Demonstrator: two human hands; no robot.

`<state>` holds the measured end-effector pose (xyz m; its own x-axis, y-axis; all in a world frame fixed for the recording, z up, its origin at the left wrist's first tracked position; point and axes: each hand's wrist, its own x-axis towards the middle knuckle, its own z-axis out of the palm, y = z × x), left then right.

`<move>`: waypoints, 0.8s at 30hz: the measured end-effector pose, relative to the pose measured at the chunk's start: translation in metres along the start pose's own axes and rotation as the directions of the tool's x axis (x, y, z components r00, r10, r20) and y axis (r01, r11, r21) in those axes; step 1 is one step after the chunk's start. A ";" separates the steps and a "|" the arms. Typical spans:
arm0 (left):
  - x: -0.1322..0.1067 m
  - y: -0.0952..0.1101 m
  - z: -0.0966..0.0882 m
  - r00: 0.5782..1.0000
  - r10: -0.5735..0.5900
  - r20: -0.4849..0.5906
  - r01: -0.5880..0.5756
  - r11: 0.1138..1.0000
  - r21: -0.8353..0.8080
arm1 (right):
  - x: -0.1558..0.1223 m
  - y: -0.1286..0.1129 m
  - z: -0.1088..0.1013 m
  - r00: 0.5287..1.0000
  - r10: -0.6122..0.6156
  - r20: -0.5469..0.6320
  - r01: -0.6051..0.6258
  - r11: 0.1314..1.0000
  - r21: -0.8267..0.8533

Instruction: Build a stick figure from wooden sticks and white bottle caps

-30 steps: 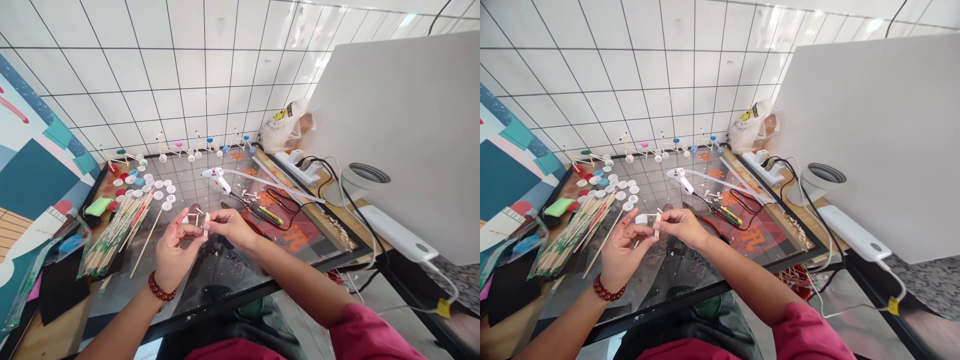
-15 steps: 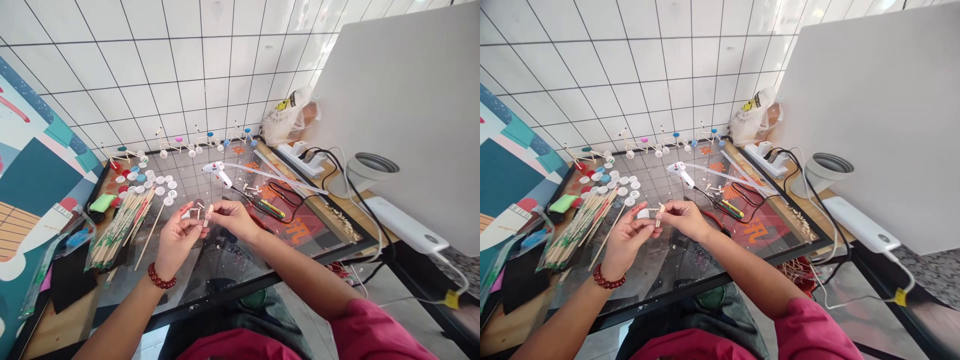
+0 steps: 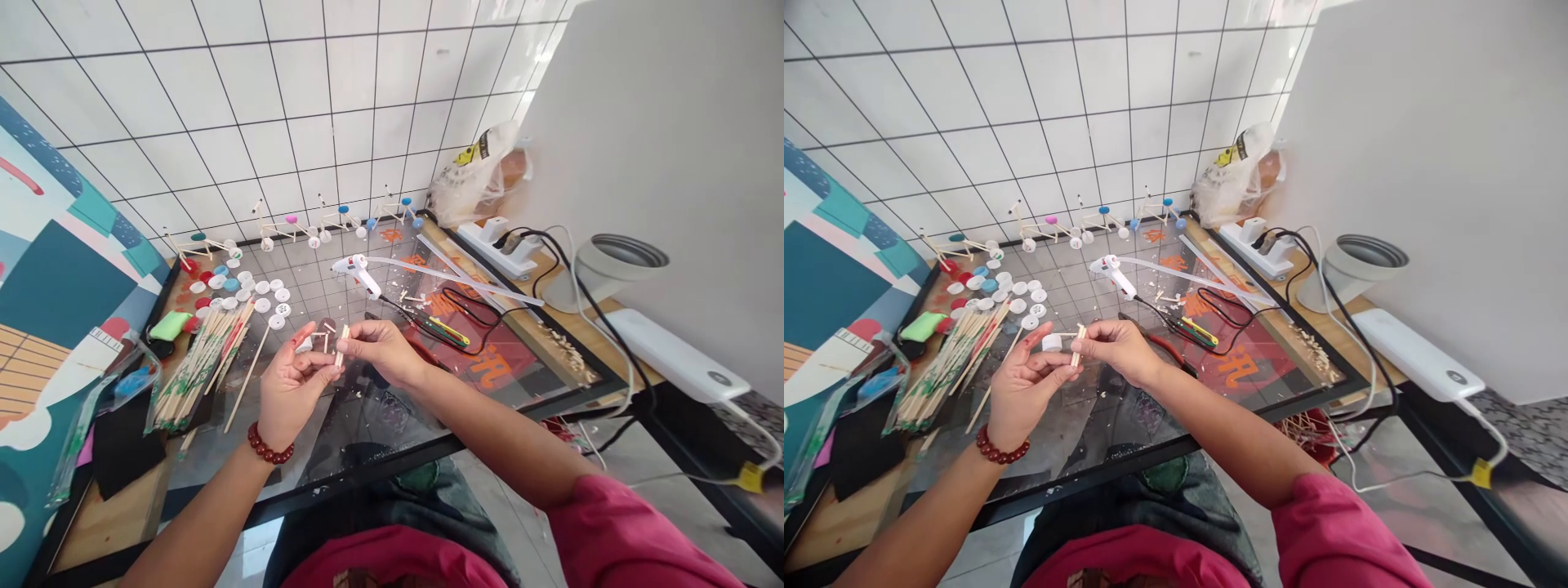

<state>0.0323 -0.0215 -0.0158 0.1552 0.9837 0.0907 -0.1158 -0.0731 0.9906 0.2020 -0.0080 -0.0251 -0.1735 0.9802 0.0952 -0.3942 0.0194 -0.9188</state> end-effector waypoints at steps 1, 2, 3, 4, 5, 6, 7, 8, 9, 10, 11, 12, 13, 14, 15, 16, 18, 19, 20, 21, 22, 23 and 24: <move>0.000 0.000 0.000 1.000 0.017 -0.013 -0.017 1.000 0.012 | 0.000 0.001 0.000 1.000 -0.003 0.003 0.003 1.000 -0.004; 0.000 -0.001 0.000 0.999 0.029 -0.021 -0.029 0.999 0.021 | 0.000 0.002 0.000 1.000 -0.006 0.001 0.006 1.000 -0.008; 0.000 -0.001 0.000 0.999 0.036 -0.020 -0.036 0.999 0.027 | -0.001 0.002 0.001 1.000 -0.013 -0.005 0.013 1.000 -0.010; 0.000 -0.001 0.000 0.999 0.038 -0.009 -0.037 0.999 0.031 | -0.001 0.003 0.001 1.000 -0.022 -0.015 0.022 1.000 -0.011; 0.001 -0.001 -0.001 0.999 0.035 0.011 -0.035 0.999 0.031 | -0.001 0.003 0.001 0.999 -0.030 -0.025 0.030 0.999 -0.013; 0.001 -0.002 -0.002 0.999 0.029 0.036 -0.030 0.999 0.027 | -0.001 0.003 0.002 0.999 -0.036 -0.034 0.035 0.999 -0.015; 0.002 -0.002 -0.002 0.998 0.024 0.059 -0.025 0.999 0.020 | -0.001 0.003 0.002 0.999 -0.036 -0.039 0.036 0.999 -0.014; 0.002 -0.003 -0.003 0.997 0.018 0.075 -0.019 1.000 0.011 | -0.002 0.004 0.003 0.999 -0.033 -0.042 0.033 0.999 -0.012; 0.003 -0.004 -0.003 0.997 0.013 0.076 -0.014 1.000 0.004 | -0.002 0.004 0.003 0.999 -0.028 -0.045 0.028 1.000 -0.011; 0.003 -0.004 -0.003 0.998 0.009 0.065 -0.009 1.000 -0.002 | -0.002 0.005 0.004 0.998 -0.025 -0.049 0.025 1.000 -0.008; 0.003 -0.005 -0.003 0.999 0.004 0.044 -0.004 1.000 -0.006 | -0.002 0.006 0.005 0.998 -0.024 -0.052 0.024 1.000 -0.003; 0.003 -0.005 -0.002 1.000 0.001 0.021 -0.001 1.000 -0.009 | -0.002 0.006 0.006 0.998 -0.023 -0.054 0.023 1.000 0.004; 0.003 -0.005 -0.002 1.000 -0.001 0.003 0.001 1.000 -0.010 | -0.002 0.007 0.007 0.998 -0.021 -0.055 0.022 1.000 0.012; 0.003 -0.004 -0.001 1.000 -0.002 -0.007 0.002 1.000 -0.008 | -0.003 0.007 0.008 0.998 -0.017 -0.056 0.018 1.000 0.022; 0.003 -0.004 -0.001 1.000 -0.002 -0.012 0.002 1.000 -0.003 | -0.002 0.008 0.009 0.998 -0.011 -0.056 0.013 0.999 0.033; 0.003 -0.003 0.000 1.000 -0.002 -0.012 0.002 1.000 0.006 | -0.002 0.007 0.010 0.998 -0.007 -0.058 0.010 0.999 0.041; 0.003 -0.001 0.000 1.000 -0.004 -0.008 0.004 1.000 0.028 | -0.002 0.007 0.011 0.997 -0.019 -0.080 0.023 0.999 0.040; 0.003 0.000 0.000 1.000 -0.009 -0.004 0.009 0.999 0.037 | -0.002 0.006 0.011 0.995 -0.031 -0.095 0.034 0.999 0.030; 0.003 0.000 -0.001 1.000 -0.017 0.005 0.017 0.999 0.039 | -0.002 0.006 0.011 0.993 -0.042 -0.111 0.044 0.999 0.017; 0.004 0.001 -0.001 0.999 -0.031 0.020 0.031 0.999 0.033 | -0.002 0.005 0.011 0.991 -0.047 -0.124 0.048 0.999 0.006; 0.005 0.001 -0.003 0.998 -0.053 0.041 0.052 0.999 0.016 | -0.001 0.005 0.010 0.990 -0.043 -0.131 0.044 0.999 -0.002; 0.005 0.001 -0.004 0.995 -0.078 0.060 0.079 0.997 -0.009 | -0.001 0.005 0.009 0.991 -0.033 -0.133 0.032 0.999 -0.007; 0.006 0.001 -0.005 0.991 -0.106 0.080 0.109 0.993 -0.038 | -0.001 0.005 0.008 0.991 -0.018 -0.130 0.017 1.000 -0.008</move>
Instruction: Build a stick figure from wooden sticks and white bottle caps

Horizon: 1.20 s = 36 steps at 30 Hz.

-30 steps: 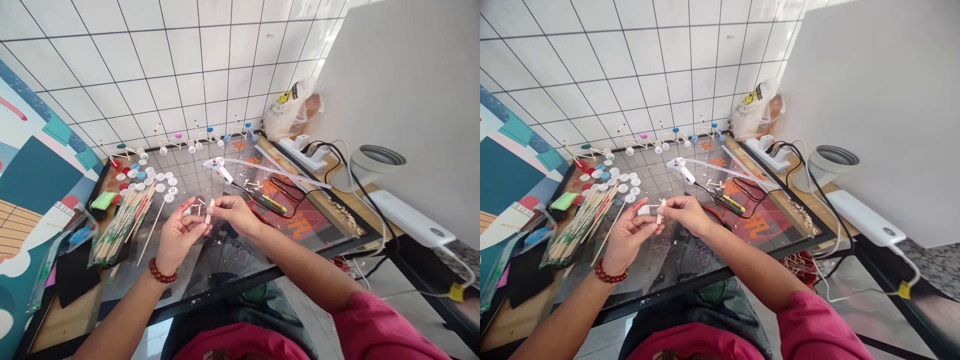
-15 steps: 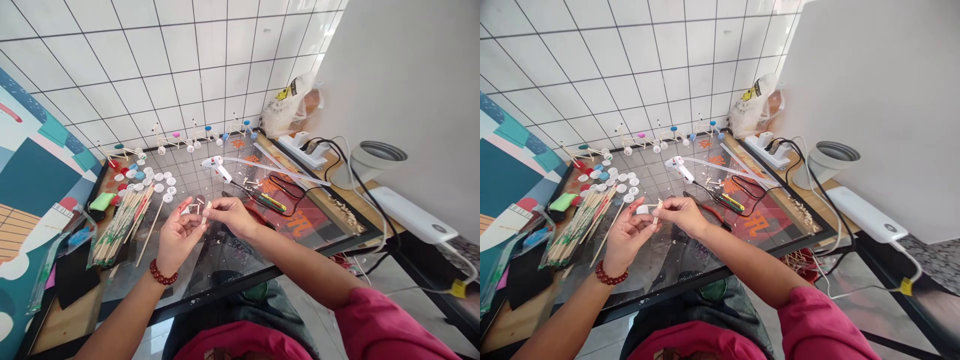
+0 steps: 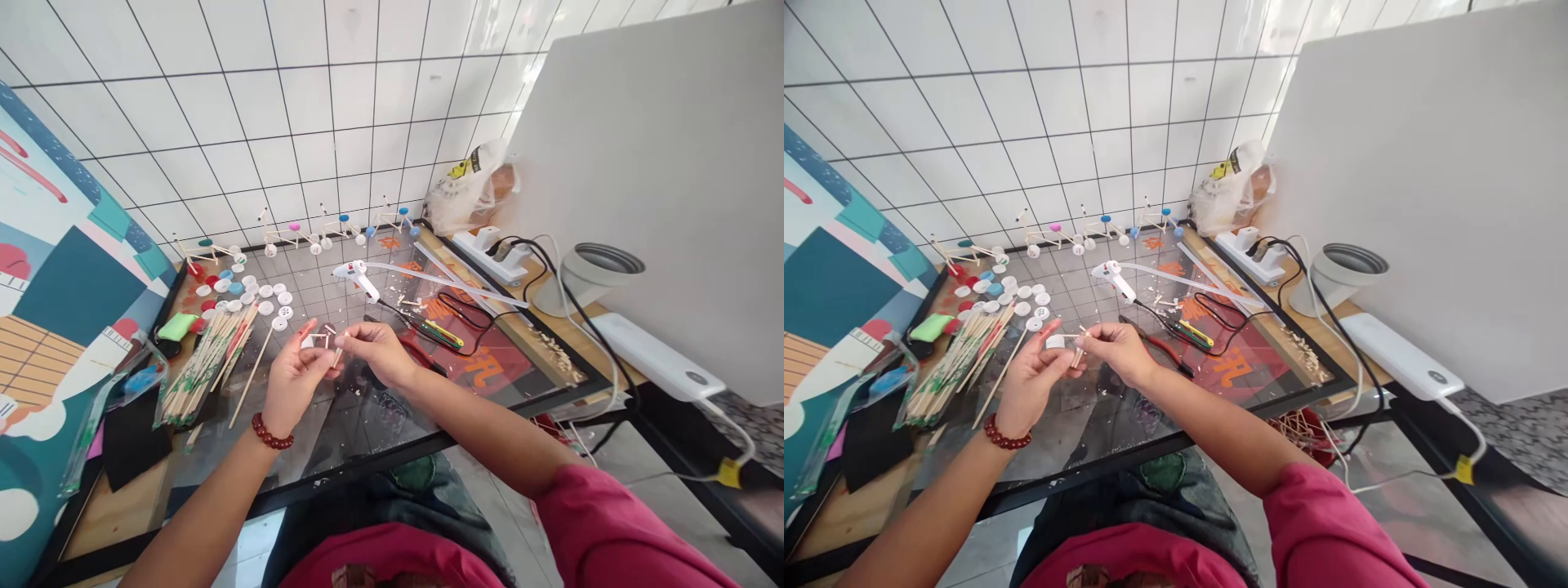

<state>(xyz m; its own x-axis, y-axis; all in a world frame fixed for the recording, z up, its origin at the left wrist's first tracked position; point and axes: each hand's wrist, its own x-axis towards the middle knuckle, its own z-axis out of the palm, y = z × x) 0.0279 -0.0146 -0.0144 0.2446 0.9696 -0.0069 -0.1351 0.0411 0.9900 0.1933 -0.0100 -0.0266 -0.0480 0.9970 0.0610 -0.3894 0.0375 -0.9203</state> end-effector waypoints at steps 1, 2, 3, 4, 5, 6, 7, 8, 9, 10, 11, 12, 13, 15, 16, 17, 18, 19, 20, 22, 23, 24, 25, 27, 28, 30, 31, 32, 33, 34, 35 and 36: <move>0.001 0.000 -0.001 0.999 -0.030 0.018 0.030 0.999 -0.027 | 0.001 0.000 -0.001 1.000 0.016 0.007 -0.016 1.000 -0.004; 0.001 0.001 -0.002 0.998 -0.057 0.031 0.058 0.997 -0.044 | 0.001 0.001 -0.002 0.999 0.032 0.019 -0.032 0.999 -0.009; 0.002 0.001 -0.003 0.996 -0.080 0.041 0.082 0.995 -0.050 | 0.002 0.002 -0.003 0.999 0.043 0.032 -0.043 0.999 -0.014; 0.002 0.002 -0.003 0.994 -0.097 0.050 0.099 0.994 -0.047 | 0.003 0.003 -0.004 0.998 0.049 0.047 -0.049 0.999 -0.020; 0.003 0.002 -0.003 0.993 -0.108 0.057 0.110 0.993 -0.038 | 0.003 0.005 -0.005 0.997 0.052 0.063 -0.050 0.998 -0.030; 0.003 0.003 -0.003 0.992 -0.114 0.060 0.116 0.993 -0.031 | 0.004 0.006 -0.006 0.996 0.052 0.079 -0.049 0.998 -0.045; 0.003 0.003 -0.002 0.992 -0.112 0.057 0.114 0.993 -0.028 | 0.004 0.007 -0.007 0.995 0.049 0.092 -0.043 0.997 -0.067; 0.003 0.004 -0.001 0.994 -0.104 0.046 0.105 0.994 -0.031 | 0.004 0.008 -0.008 0.994 0.037 0.105 -0.026 0.995 -0.098; 0.003 0.004 0.000 0.996 -0.089 0.026 0.090 0.995 -0.039 | 0.003 0.008 -0.009 0.993 0.010 0.117 0.007 0.989 -0.146; 0.003 0.004 0.000 0.998 -0.069 -0.003 0.069 0.996 -0.052 | 0.002 0.008 -0.010 0.991 -0.039 0.130 0.067 0.974 -0.216; 0.003 0.004 0.001 0.998 -0.050 -0.037 0.048 0.997 -0.068 | 0.001 0.008 -0.011 0.982 -0.115 0.149 0.157 0.939 -0.307; 0.003 0.005 0.001 0.997 -0.037 -0.069 0.031 0.996 -0.083 | 0.000 0.008 -0.011 0.961 -0.210 0.180 0.268 0.872 -0.410; 0.003 0.005 0.001 0.995 -0.030 -0.093 0.021 0.995 -0.095 | -0.002 0.008 -0.011 0.924 -0.307 0.226 0.381 0.771 -0.510; 0.004 0.004 0.001 0.993 -0.026 -0.113 0.015 0.994 -0.104 | -0.006 0.008 -0.010 0.834 -0.446 0.326 0.539 0.530 -0.655; 0.004 0.004 0.001 0.993 -0.023 -0.117 0.011 0.995 -0.100 | -0.007 0.008 -0.009 0.799 -0.483 0.359 0.574 0.431 -0.696; 0.004 0.003 0.001 0.993 -0.016 -0.118 0.006 0.996 -0.092 | -0.008 0.009 -0.008 0.778 -0.503 0.377 0.585 0.359 -0.727; 0.005 0.002 0.001 0.993 -0.009 -0.118 0.000 0.997 -0.083 | -0.009 0.009 -0.007 0.768 -0.514 0.383 0.582 0.310 -0.752; 0.005 0.001 0.000 0.993 -0.003 -0.118 -0.005 0.997 -0.072 | -0.010 0.009 -0.007 0.764 -0.520 0.382 0.574 0.278 -0.770; 0.005 0.000 0.000 0.993 0.002 -0.118 -0.009 0.998 -0.060 | -0.009 0.009 -0.007 0.766 -0.520 0.378 0.565 0.264 -0.782; 0.005 -0.001 -0.001 0.994 0.011 -0.110 -0.015 0.999 -0.033 | -0.008 0.006 -0.009 0.783 -0.504 0.366 0.556 0.302 -0.774; 0.004 -0.001 -0.001 0.994 0.021 -0.106 -0.023 1.000 -0.019 | -0.006 0.004 -0.010 0.800 -0.488 0.350 0.550 0.360 -0.754; 0.003 -0.001 -0.002 0.994 0.036 -0.100 -0.036 0.999 -0.001 | -0.005 0.002 -0.012 0.827 -0.460 0.324 0.530 0.445 -0.722; 0.002 -0.001 -0.002 0.994 0.054 -0.095 -0.052 0.998 0.024 | -0.003 0.000 -0.014 0.864 -0.414 0.287 0.488 0.550 -0.677; 0.000 0.000 -0.002 0.993 0.090 -0.081 -0.082 0.992 0.097 | 0.000 -0.003 -0.016 0.942 -0.271 0.199 0.336 0.762 -0.553; -0.001 0.001 -0.002 0.992 0.103 -0.075 -0.092 0.986 0.142 | 0.001 -0.003 -0.016 0.968 -0.196 0.159 0.249 0.835 -0.491; -0.002 0.002 0.000 0.992 0.106 -0.061 -0.091 0.973 0.212 | 0.002 -0.001 -0.015 0.989 -0.103 0.107 0.138 0.905 -0.403; -0.002 0.002 0.001 0.994 0.098 -0.053 -0.084 0.971 0.222 | 0.002 0.001 -0.014 0.991 -0.097 0.090 0.124 0.916 -0.382; -0.003 0.001 0.002 0.995 0.086 -0.045 -0.075 0.974 0.213 | 0.002 0.003 -0.012 0.991 -0.108 0.076 0.129 0.920 -0.370; -0.003 0.000 0.003 0.996 0.074 -0.041 -0.065 0.980 0.189 | 0.002 0.004 -0.010 0.990 -0.125 0.066 0.140 0.921 -0.363; -0.003 -0.001 0.004 0.997 0.065 -0.042 -0.058 0.986 0.158 | 0.002 0.005 -0.008 0.989 -0.139 0.057 0.150 0.923 -0.355; -0.003 -0.001 0.005 0.997 0.060 -0.048 -0.054 0.990 0.129 | 0.002 0.005 -0.006 0.987 -0.150 0.052 0.158 0.923 -0.350; -0.002 -0.002 0.005 0.996 0.061 -0.058 -0.054 0.993 0.105 | 0.002 0.004 -0.005 0.985 -0.159 0.061 0.170 0.919 -0.355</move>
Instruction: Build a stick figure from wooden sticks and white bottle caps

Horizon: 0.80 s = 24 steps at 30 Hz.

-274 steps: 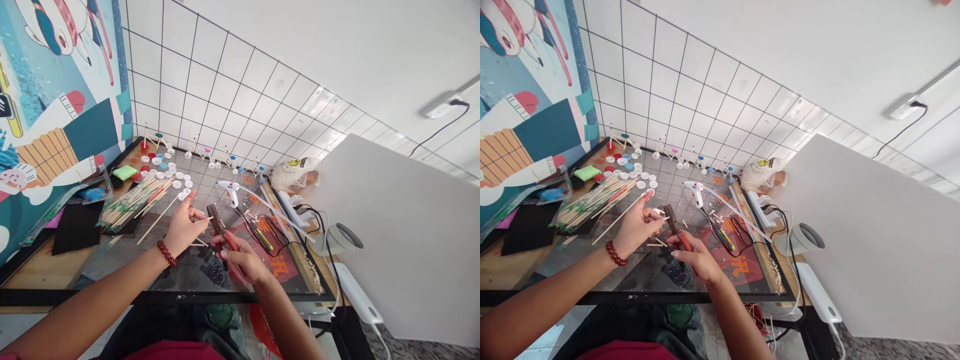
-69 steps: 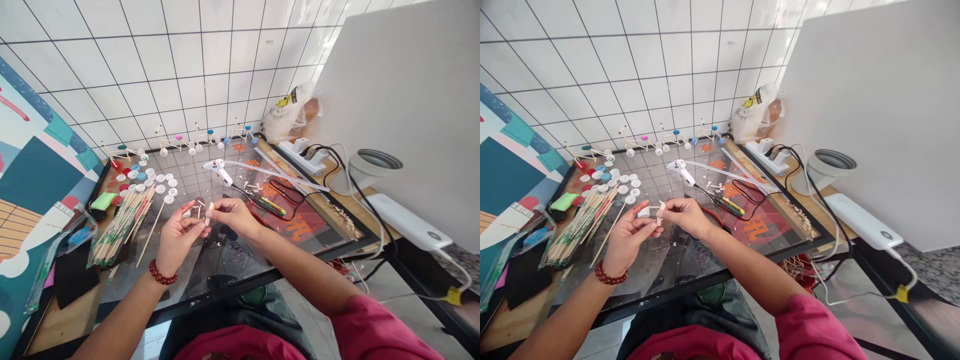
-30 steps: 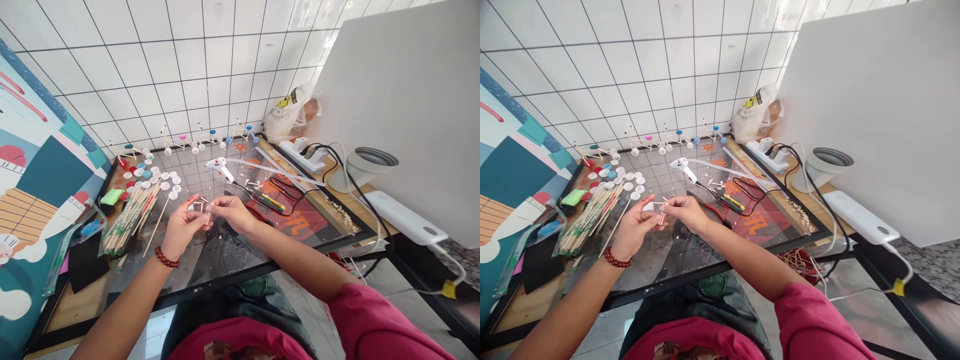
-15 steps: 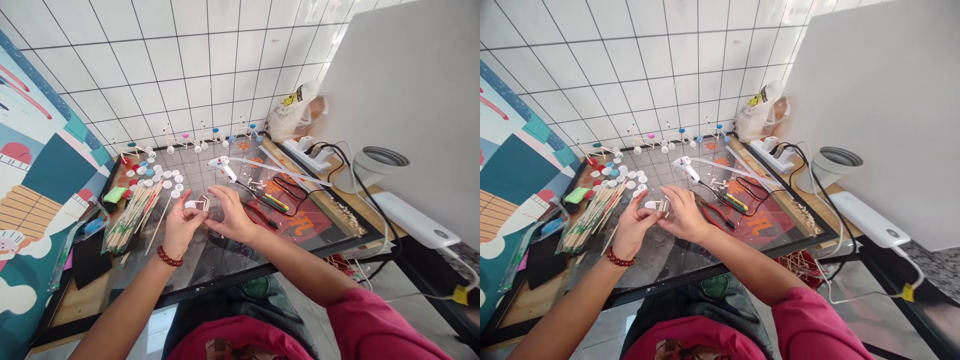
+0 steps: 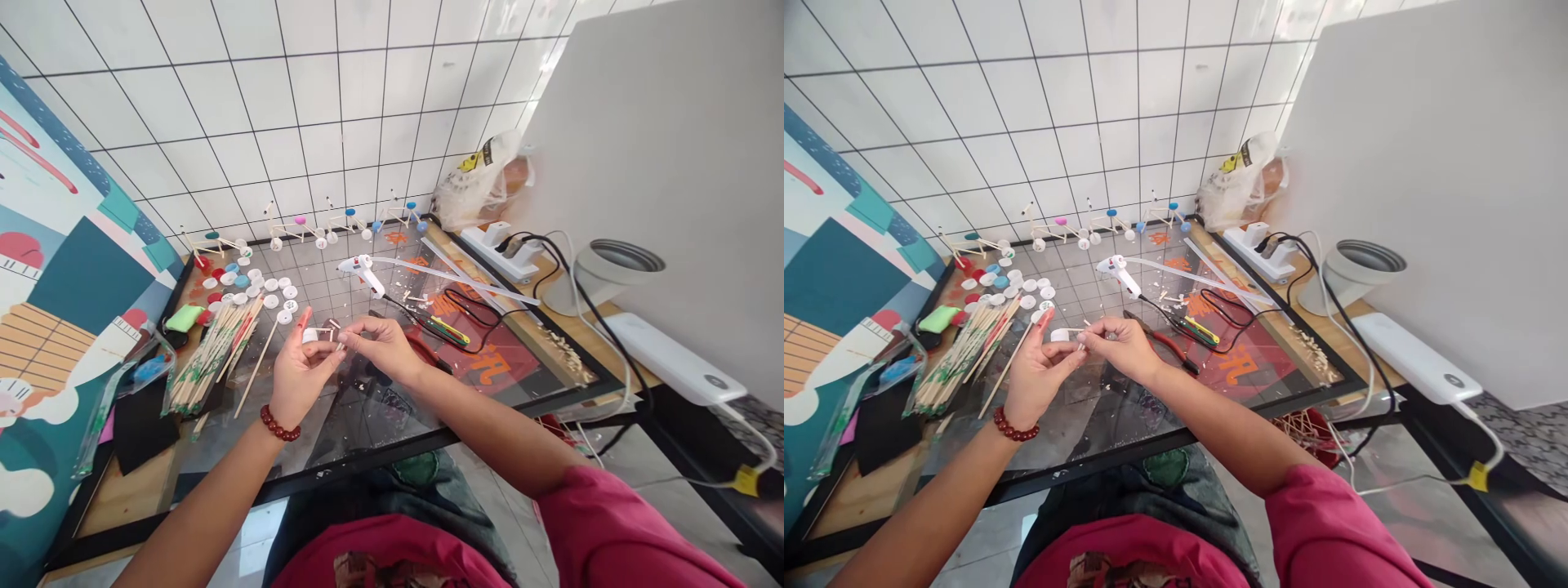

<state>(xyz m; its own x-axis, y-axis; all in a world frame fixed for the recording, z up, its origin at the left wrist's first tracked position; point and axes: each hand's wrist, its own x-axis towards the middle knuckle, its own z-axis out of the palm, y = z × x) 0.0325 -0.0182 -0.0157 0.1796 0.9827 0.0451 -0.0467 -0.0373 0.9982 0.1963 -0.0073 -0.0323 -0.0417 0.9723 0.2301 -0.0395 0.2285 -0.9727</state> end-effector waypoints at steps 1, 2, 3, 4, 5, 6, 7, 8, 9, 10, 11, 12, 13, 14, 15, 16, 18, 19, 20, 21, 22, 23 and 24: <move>0.000 -0.001 0.000 1.000 0.003 -0.011 -0.004 1.000 -0.019 | 0.000 -0.002 -0.001 1.000 -0.022 0.017 0.022 0.999 -0.025; 0.001 -0.001 -0.001 1.000 0.009 -0.021 -0.010 0.999 -0.036 | 0.000 -0.005 -0.005 0.998 -0.055 0.041 0.059 0.995 -0.080; 0.002 -0.001 -0.002 0.999 0.013 -0.029 -0.015 0.998 -0.056 | -0.002 -0.008 -0.010 0.993 -0.098 0.058 0.107 0.979 -0.173; 0.004 -0.001 -0.003 0.999 0.013 -0.035 -0.016 0.997 -0.081 | -0.005 -0.011 -0.018 0.988 -0.139 0.065 0.152 0.941 -0.303; 0.006 -0.001 -0.004 0.999 0.008 -0.043 -0.013 0.994 -0.108 | -0.010 -0.013 -0.028 0.983 -0.174 0.066 0.185 0.867 -0.462; 0.008 -0.001 -0.006 0.999 -0.002 -0.054 -0.006 0.991 -0.137 | -0.016 -0.016 -0.040 0.981 -0.192 0.035 0.171 0.758 -0.629; 0.009 -0.001 -0.007 0.998 -0.016 -0.065 0.006 0.987 -0.162 | -0.023 -0.017 -0.051 0.985 -0.171 0.001 0.110 0.628 -0.770; 0.011 -0.002 -0.008 0.997 -0.033 -0.074 0.019 0.983 -0.182 | -0.031 -0.018 -0.062 0.993 -0.116 -0.009 0.049 0.494 -0.868; 0.012 -0.002 -0.009 0.996 -0.047 -0.077 0.031 0.980 -0.196 | -0.039 -0.018 -0.072 0.999 -0.054 -0.009 0.012 0.383 -0.924; 0.012 -0.002 -0.009 0.996 -0.056 -0.076 0.039 0.979 -0.202 | -0.045 -0.018 -0.079 1.000 0.008 0.001 -0.001 0.310 -0.951; 0.012 -0.002 -0.009 0.996 -0.059 -0.070 0.044 0.979 -0.201 | -0.050 -0.017 -0.084 0.998 0.063 0.031 0.014 0.260 -0.966; 0.012 -0.002 -0.009 0.997 -0.058 -0.060 0.045 0.980 -0.195 | -0.053 -0.016 -0.086 0.992 0.105 0.063 0.039 0.218 -0.975; 0.011 -0.002 -0.009 0.997 -0.051 -0.049 0.041 0.981 -0.188 | -0.053 -0.015 -0.085 0.987 0.134 0.084 0.058 0.186 -0.981; 0.010 -0.001 -0.009 0.998 -0.043 -0.034 0.037 0.983 -0.177 | -0.052 -0.014 -0.082 0.985 0.147 0.090 0.065 0.167 -0.984; 0.008 -0.001 -0.008 0.999 -0.032 -0.018 0.029 0.986 -0.165 | -0.049 -0.014 -0.078 0.987 0.146 0.074 0.048 0.176 -0.983; 0.007 0.000 -0.008 1.000 -0.019 -0.002 0.019 0.988 -0.151 | -0.046 -0.014 -0.074 0.990 0.140 0.027 -0.008 0.241 -0.971; 0.004 0.003 -0.009 1.000 0.014 0.022 -0.012 0.995 -0.100 | -0.038 -0.017 -0.069 0.983 0.157 -0.094 -0.157 0.457 -0.875; 0.003 0.004 -0.010 0.999 0.033 0.029 -0.031 0.997 -0.069 | -0.036 -0.021 -0.067 0.973 0.187 -0.137 -0.222 0.573 -0.789; 0.002 0.005 -0.010 0.998 0.050 0.033 -0.048 0.998 -0.041 | -0.035 -0.024 -0.067 0.959 0.236 -0.160 -0.281 0.691 -0.666; 0.001 0.006 -0.011 0.997 0.064 0.036 -0.063 0.998 -0.021 | -0.036 -0.029 -0.068 0.942 0.297 -0.154 -0.333 0.794 -0.509; 0.001 0.007 -0.011 0.997 0.073 0.039 -0.073 0.997 -0.011 | -0.038 -0.034 -0.068 0.925 0.360 -0.116 -0.378 0.868 -0.323; 0.001 0.007 -0.011 0.996 0.078 0.044 -0.078 0.997 -0.011 | -0.041 -0.039 -0.068 0.907 0.417 -0.053 -0.420 0.899 -0.120; 0.001 0.007 -0.011 0.996 0.078 0.046 -0.077 0.997 -0.018 | -0.045 -0.043 -0.068 0.885 0.464 0.022 -0.464 0.882 0.083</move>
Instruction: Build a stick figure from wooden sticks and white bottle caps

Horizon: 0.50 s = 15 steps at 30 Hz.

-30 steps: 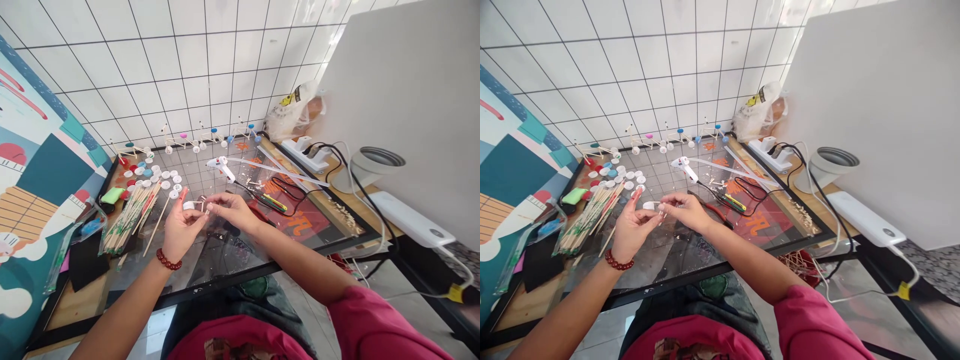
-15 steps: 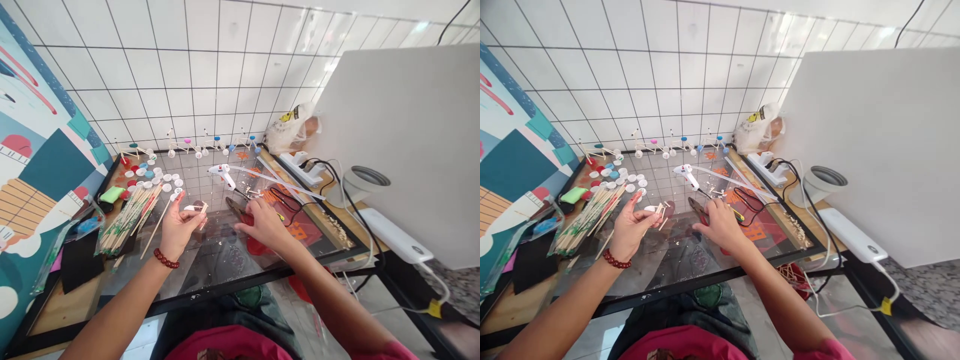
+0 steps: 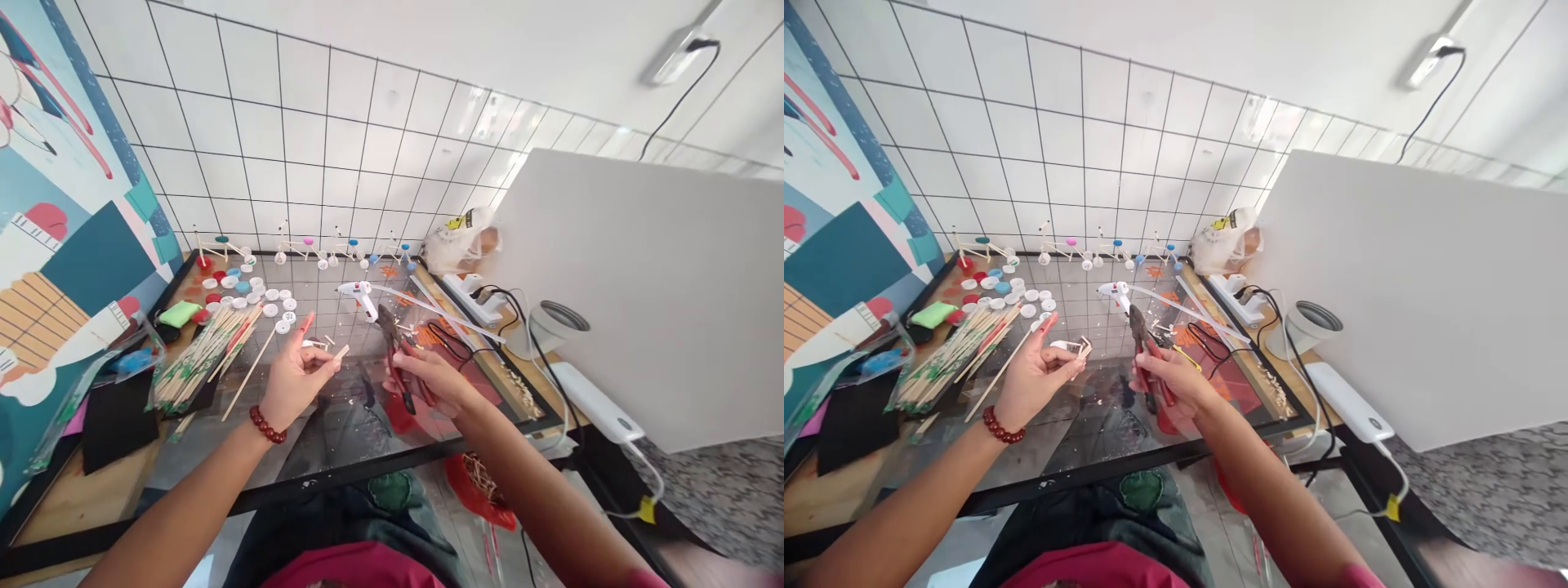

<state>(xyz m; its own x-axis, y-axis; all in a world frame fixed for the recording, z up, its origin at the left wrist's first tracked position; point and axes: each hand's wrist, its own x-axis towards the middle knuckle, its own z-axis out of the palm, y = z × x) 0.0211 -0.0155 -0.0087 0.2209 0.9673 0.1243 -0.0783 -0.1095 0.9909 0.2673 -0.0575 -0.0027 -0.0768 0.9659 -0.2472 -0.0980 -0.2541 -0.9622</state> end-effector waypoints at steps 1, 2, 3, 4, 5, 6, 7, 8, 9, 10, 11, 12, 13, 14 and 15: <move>0.000 0.000 0.000 1.000 -0.004 0.001 0.004 1.000 -0.013 | -0.006 -0.001 0.002 0.996 0.045 0.071 -0.055 0.987 0.150; 0.001 0.000 0.000 1.000 -0.014 0.006 0.014 1.000 -0.028 | -0.011 -0.002 0.004 0.989 0.073 0.126 -0.100 0.969 0.224; 0.001 0.000 0.000 1.000 -0.027 0.012 0.028 0.999 -0.044 | -0.015 -0.001 0.006 0.983 0.091 0.162 -0.130 0.959 0.252; 0.002 0.000 0.000 0.999 -0.043 0.021 0.044 0.997 -0.063 | -0.018 0.000 0.008 0.979 0.097 0.179 -0.142 0.957 0.254; 0.002 0.001 0.000 0.998 -0.061 0.033 0.063 0.994 -0.084 | -0.020 0.001 0.010 0.979 0.091 0.180 -0.133 0.963 0.235; 0.002 0.001 0.001 0.996 -0.080 0.047 0.084 0.991 -0.105 | -0.021 0.003 0.011 0.983 0.074 0.170 -0.107 0.975 0.195; 0.002 0.002 0.001 0.993 -0.100 0.061 0.107 0.986 -0.126 | -0.021 0.005 0.012 0.987 0.048 0.151 -0.068 0.989 0.131; 0.002 0.003 0.001 0.990 -0.122 0.071 0.131 0.980 -0.147 | -0.021 0.006 0.012 0.991 0.023 0.132 -0.029 0.998 0.047; 0.002 0.004 0.001 0.986 -0.145 0.078 0.156 0.974 -0.166 | -0.020 0.006 0.011 0.993 0.003 0.116 0.002 0.999 -0.048; 0.002 0.006 0.001 0.982 -0.168 0.083 0.181 0.967 -0.181 | -0.019 0.006 0.010 0.995 -0.009 0.104 0.024 0.990 -0.141; 0.002 0.007 0.001 0.978 -0.189 0.089 0.203 0.960 -0.192 | -0.018 0.006 0.009 0.995 -0.014 0.101 0.036 0.975 -0.219; 0.002 0.008 0.001 0.974 -0.206 0.095 0.221 0.955 -0.200 | -0.017 0.005 0.008 0.994 -0.013 0.107 0.042 0.960 -0.278; 0.002 0.009 0.001 0.971 -0.218 0.101 0.234 0.951 -0.204 | -0.016 0.003 0.008 0.992 -0.013 0.126 0.053 0.947 -0.317; 0.001 0.009 0.001 0.968 -0.226 0.107 0.244 0.948 -0.206 | -0.015 0.001 0.008 0.988 -0.020 0.155 0.073 0.937 -0.342; 0.001 0.010 0.001 0.966 -0.234 0.113 0.253 0.945 -0.207 | -0.015 -0.001 0.009 0.981 -0.034 0.188 0.101 0.928 -0.358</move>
<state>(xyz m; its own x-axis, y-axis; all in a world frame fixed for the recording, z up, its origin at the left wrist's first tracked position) 0.0216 -0.0157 0.0015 0.3419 0.9338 -0.1058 -0.2195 0.1888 0.9572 0.2600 -0.0722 0.0029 -0.2589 0.9474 -0.1881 0.2564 -0.1203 -0.9590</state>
